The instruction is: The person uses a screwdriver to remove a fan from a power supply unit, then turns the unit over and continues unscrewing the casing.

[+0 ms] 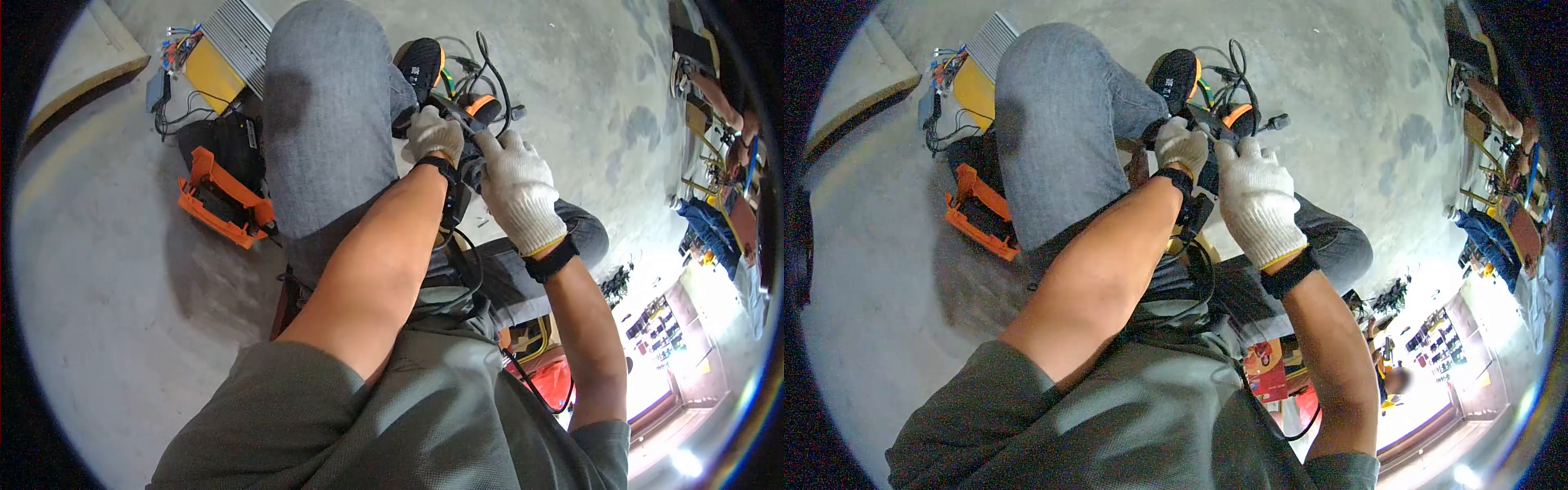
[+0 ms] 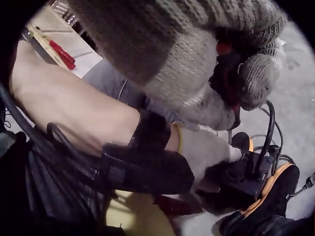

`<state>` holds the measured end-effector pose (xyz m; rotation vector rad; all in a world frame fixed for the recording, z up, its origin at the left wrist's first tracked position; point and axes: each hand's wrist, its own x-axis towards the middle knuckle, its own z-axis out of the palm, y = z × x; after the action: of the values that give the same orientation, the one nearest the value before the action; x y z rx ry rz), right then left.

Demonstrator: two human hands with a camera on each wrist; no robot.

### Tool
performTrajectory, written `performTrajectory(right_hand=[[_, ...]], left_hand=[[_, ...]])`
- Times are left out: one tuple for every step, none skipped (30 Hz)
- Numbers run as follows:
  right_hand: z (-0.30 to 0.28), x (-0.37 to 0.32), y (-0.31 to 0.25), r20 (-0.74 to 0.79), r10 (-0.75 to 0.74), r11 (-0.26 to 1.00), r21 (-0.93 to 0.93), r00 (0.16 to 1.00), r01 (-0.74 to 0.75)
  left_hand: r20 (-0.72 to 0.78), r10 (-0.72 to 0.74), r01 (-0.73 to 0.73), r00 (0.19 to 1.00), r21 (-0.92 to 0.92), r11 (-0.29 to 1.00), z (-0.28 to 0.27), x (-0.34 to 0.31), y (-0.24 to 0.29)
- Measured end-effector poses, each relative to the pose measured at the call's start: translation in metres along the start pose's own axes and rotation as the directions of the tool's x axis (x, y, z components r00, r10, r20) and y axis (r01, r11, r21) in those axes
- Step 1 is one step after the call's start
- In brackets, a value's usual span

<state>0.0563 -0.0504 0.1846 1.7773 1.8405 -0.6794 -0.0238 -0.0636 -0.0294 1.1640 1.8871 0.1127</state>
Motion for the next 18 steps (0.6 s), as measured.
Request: performTrajectory(right_hand=[[0.001, 0.000, 0.000, -0.010, 0.000, 1.000, -0.009, 1.000, 0.000], [0.000, -0.001, -0.001, -0.008, 0.001, 1.000, -0.010, 1.000, -0.001], [0.000, -0.001, -0.001, -0.014, -0.004, 1.000, -0.008, 1.000, 0.004], [-0.001, -0.002, -0.002, -0.019, -0.009, 1.000, -0.005, 1.000, 0.009], [-0.001, -0.002, -0.003, -0.018, -0.009, 1.000, -0.006, 1.000, 0.009], [-0.003, -0.003, -0.003, -0.015, -0.012, 1.000, -0.014, 1.000, 0.012], [-0.003, -0.003, -0.004, -0.013, -0.014, 1.000, -0.023, 1.000, 0.014], [-0.002, -0.002, -0.004, -0.013, -0.014, 1.000, -0.023, 1.000, 0.014], [0.000, -0.002, -0.003, -0.018, -0.018, 0.999, -0.029, 1.000, 0.018], [0.000, -0.001, -0.003, -0.025, -0.022, 0.999, -0.036, 0.999, 0.021], [0.000, -0.001, -0.003, -0.025, -0.021, 0.999, -0.037, 0.999, 0.020], [0.000, -0.001, -0.004, -0.024, -0.017, 0.999, -0.050, 1.000, 0.016], [0.000, 0.000, -0.005, -0.022, -0.014, 0.998, -0.064, 1.000, 0.013], [-0.001, 0.001, -0.006, -0.021, -0.015, 0.998, -0.064, 1.000, 0.014], [-0.001, 0.001, -0.008, -0.033, -0.024, 0.997, -0.077, 0.999, 0.022], [-0.002, 0.003, -0.010, -0.045, -0.033, 0.996, -0.089, 0.998, 0.029], [-0.005, 0.005, -0.013, -0.044, -0.034, 0.995, -0.090, 0.998, 0.030], [-0.008, 0.009, -0.018, 0.017, -0.029, 0.993, -0.114, 0.999, 0.031]], left_hand=[[0.007, -0.017, 0.017, 1.000, 0.010, 1.000, 0.000, 0.000, 0.001], [0.013, -0.034, 0.034, 0.999, 0.021, 0.999, 0.001, 0.001, 0.002], [0.013, -0.034, 0.034, 0.999, 0.020, 0.999, 0.003, 0.002, 0.002], [0.002, -0.030, 0.030, 1.000, 0.043, 0.999, 0.005, 0.003, 0.001], [-0.009, -0.026, 0.026, 1.000, 0.065, 0.998, 0.009, 0.004, -0.001], [-0.009, -0.026, 0.026, 1.000, 0.065, 0.998, 0.014, 0.005, -0.003], [-0.034, -0.001, 0.004, 0.999, 0.085, 0.996, 0.018, 0.006, -0.005], [-0.058, 0.024, -0.018, 0.998, 0.106, 0.994, 0.019, 0.007, -0.006], [-0.057, 0.024, -0.018, 0.998, 0.106, 0.994, 0.020, 0.007, -0.006], [-0.052, 0.008, -0.002, 0.999, 0.107, 0.994, 0.021, 0.008, -0.006], [-0.048, -0.008, 0.013, 0.999, 0.108, 0.994, 0.021, 0.008, -0.005], [-0.049, -0.008, 0.013, 0.999, 0.107, 0.994, 0.020, 0.008, -0.004], [-0.061, 0.000, 0.006, 0.998, 0.100, 0.995, 0.020, 0.008, -0.004], [-0.074, 0.008, -0.001, 0.997, 0.092, 0.996, 0.019, 0.008, -0.004], [-0.074, 0.007, 0.000, 0.997, 0.092, 0.996, 0.019, 0.008, -0.004], [-0.038, 0.001, 0.002, 0.999, 0.086, 0.996, 0.018, 0.009, -0.004], [-0.002, -0.005, 0.005, 1.000, 0.079, 0.997, 0.013, 0.008, -0.001], [-0.001, -0.006, 0.006, 1.000, 0.078, 0.997, 0.007, 0.008, 0.002]])
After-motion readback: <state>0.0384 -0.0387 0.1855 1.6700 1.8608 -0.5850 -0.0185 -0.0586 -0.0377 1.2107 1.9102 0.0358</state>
